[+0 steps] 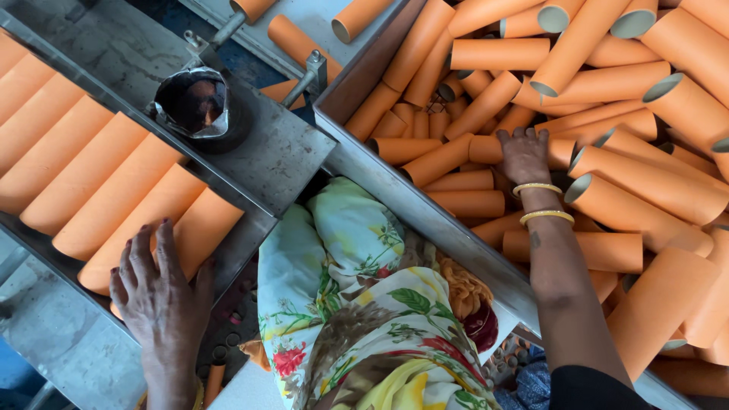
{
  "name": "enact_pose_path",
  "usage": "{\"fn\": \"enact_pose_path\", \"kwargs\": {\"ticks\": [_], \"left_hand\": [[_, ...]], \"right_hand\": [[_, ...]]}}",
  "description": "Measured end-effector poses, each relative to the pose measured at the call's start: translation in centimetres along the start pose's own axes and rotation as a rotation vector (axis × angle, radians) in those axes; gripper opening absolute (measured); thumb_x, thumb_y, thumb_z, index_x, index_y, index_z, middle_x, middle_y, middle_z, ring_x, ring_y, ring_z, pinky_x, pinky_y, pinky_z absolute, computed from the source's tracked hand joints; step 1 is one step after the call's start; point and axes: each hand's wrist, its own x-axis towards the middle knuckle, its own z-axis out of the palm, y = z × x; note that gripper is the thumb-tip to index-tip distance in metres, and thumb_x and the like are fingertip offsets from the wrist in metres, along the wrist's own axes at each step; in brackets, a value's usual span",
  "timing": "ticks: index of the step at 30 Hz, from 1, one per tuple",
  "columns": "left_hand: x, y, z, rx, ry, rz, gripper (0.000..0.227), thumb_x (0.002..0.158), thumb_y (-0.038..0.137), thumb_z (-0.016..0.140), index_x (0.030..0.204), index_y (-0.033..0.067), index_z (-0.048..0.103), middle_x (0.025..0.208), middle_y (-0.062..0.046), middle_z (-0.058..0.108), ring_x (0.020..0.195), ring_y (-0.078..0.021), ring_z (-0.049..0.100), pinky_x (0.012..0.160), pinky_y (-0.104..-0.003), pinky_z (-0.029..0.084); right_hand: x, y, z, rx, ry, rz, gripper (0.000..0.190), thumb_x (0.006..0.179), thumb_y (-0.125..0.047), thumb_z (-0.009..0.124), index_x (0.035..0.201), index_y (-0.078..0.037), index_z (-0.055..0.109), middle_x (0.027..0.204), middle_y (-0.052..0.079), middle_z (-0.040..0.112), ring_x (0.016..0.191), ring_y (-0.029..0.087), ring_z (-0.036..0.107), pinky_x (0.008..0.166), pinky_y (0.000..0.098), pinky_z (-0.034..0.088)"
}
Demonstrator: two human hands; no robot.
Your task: The person picks orange cylindrical tubes from a large bin and places them one by one onto a metal tray. The hands move repeatedly between the bin and the tray, arranging the cylinders in a row.
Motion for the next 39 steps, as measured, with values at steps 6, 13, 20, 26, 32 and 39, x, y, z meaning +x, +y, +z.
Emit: {"fn": "enact_pose_path", "kwargs": {"ticks": [6,13,20,26,32,39], "left_hand": [[0.4,-0.1,0.3,0.038,-0.02,-0.013,0.081,0.088,0.044,0.073,0.159,0.0149,0.046,0.164,-0.017,0.043,0.151,-0.0377,0.04,0.118,-0.06,0.032],[2.0,4.0,-3.6,-0.352,0.012,0.15,0.088,0.082,0.037,0.08,0.157,0.0106,0.04,0.158,-0.021,0.042,0.147,-0.0407,0.043,0.122,-0.061,0.032],[1.8,11.0,-5.8,-0.643,0.205,0.527,0.099,0.076,0.042,0.083,0.153,0.0059,0.032,0.148,-0.028,0.046,0.14,-0.0424,0.046,0.117,-0.064,0.031],[2.0,9.9,-4.6,-0.649,0.016,0.408,0.097,0.072,0.025,0.086,0.154,0.0067,0.037,0.123,-0.02,0.064,0.11,-0.0378,0.065,0.097,-0.049,0.053],[0.8,3.7,-3.9,-0.187,0.07,0.152,0.093,0.078,0.036,0.086,0.157,0.0103,0.043,0.117,-0.02,0.064,0.101,-0.0371,0.065,0.088,-0.051,0.052],[-0.7,-0.2,-1.7,0.005,-0.009,-0.057,0.092,0.085,0.042,0.079,0.164,0.0139,0.043,0.132,-0.016,0.059,0.116,-0.0358,0.061,0.1,-0.049,0.049]], "right_hand": [[-1.8,0.3,-9.9,0.235,0.358,0.039,0.09,0.066,-0.035,0.092,0.145,-0.014,0.056,0.129,0.018,0.059,0.119,0.038,0.055,0.106,0.0536,0.035],[-8.9,-4.0,-25.2,1.042,0.753,-0.179,0.07,0.086,-0.015,0.091,0.142,-0.003,0.05,0.135,0.014,0.06,0.128,0.029,0.061,0.109,0.0422,0.054],[-14.7,-14.0,-31.2,1.851,0.189,-1.129,0.082,0.084,-0.016,0.091,0.149,-0.012,0.043,0.142,0.007,0.057,0.134,0.025,0.055,0.112,0.0414,0.056],[-10.4,-14.4,-25.6,1.495,0.06,-0.988,0.076,0.088,-0.02,0.083,0.151,-0.008,0.043,0.153,0.012,0.053,0.12,0.019,0.069,0.105,0.0357,0.062],[-0.1,-7.7,-13.8,0.797,0.092,-0.194,0.058,0.095,-0.036,0.074,0.143,-0.01,0.052,0.138,0.017,0.064,0.123,0.033,0.064,0.101,0.0442,0.052],[2.2,-6.5,-4.9,0.609,-0.072,0.056,0.062,0.09,-0.045,0.073,0.138,-0.009,0.057,0.132,0.024,0.064,0.123,0.04,0.059,0.101,0.0499,0.047]]}}
